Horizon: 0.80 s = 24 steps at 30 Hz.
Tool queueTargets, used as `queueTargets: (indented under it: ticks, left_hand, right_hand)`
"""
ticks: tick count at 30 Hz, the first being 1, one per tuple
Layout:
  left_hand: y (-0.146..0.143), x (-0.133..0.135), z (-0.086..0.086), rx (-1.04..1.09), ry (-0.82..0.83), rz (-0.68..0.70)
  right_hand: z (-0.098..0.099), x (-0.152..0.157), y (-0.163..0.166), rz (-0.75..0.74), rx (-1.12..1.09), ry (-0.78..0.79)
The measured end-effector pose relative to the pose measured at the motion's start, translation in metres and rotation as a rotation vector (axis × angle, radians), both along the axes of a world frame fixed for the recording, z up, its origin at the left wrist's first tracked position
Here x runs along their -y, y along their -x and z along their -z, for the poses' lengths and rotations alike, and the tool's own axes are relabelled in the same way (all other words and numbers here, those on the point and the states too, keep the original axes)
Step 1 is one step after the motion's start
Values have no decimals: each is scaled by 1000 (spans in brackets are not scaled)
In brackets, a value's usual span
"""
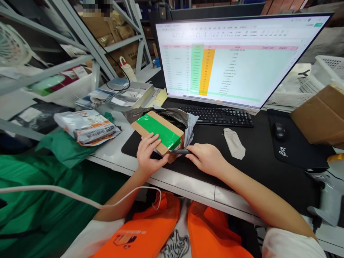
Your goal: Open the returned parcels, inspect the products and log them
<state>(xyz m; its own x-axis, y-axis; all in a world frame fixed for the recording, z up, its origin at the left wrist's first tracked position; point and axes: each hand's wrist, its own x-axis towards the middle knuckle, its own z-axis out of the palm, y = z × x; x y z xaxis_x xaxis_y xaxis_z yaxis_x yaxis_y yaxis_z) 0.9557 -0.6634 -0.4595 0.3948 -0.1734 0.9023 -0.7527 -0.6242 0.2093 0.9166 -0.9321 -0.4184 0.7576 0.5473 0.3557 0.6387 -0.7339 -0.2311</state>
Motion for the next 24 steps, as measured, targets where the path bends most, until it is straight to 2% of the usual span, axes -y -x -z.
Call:
queueTargets:
  ticks: [4,6,7,10,12,15,18,21,24]
  left_hand:
    - [-3,4,0,11,-14,-27]
    - [-2,8,0,10,-37,-58]
    - [0,9,0,11,-41,-74]
    - [3,4,-4,-20,-58,-61]
    - [-3,-13,-9,-107,-111,28]
    - [-31,-52,-16,-260,-151,99]
    - [-60,-80,-17,-385,-81,108]
    - [-56,-73,-13,-328,28,46]
    - [-24,-46,-9,-122,39,-87]
  right_hand:
    - [-3,8,-14,-4,14,17]
    - [1,26,-31,74,-26,-11]
    - [4,38,-40,173,-43,-56]
    - [17,77,-64,594,-44,-252]
    - [20,92,-66,737,-63,-352]
    - [12,82,-48,629,-164,-420]
    - [-11,50,-22,492,-161,-404]
    - [-42,15,-5,375,-108,-273]
    - [-66,-18,-1,272,3,-63]
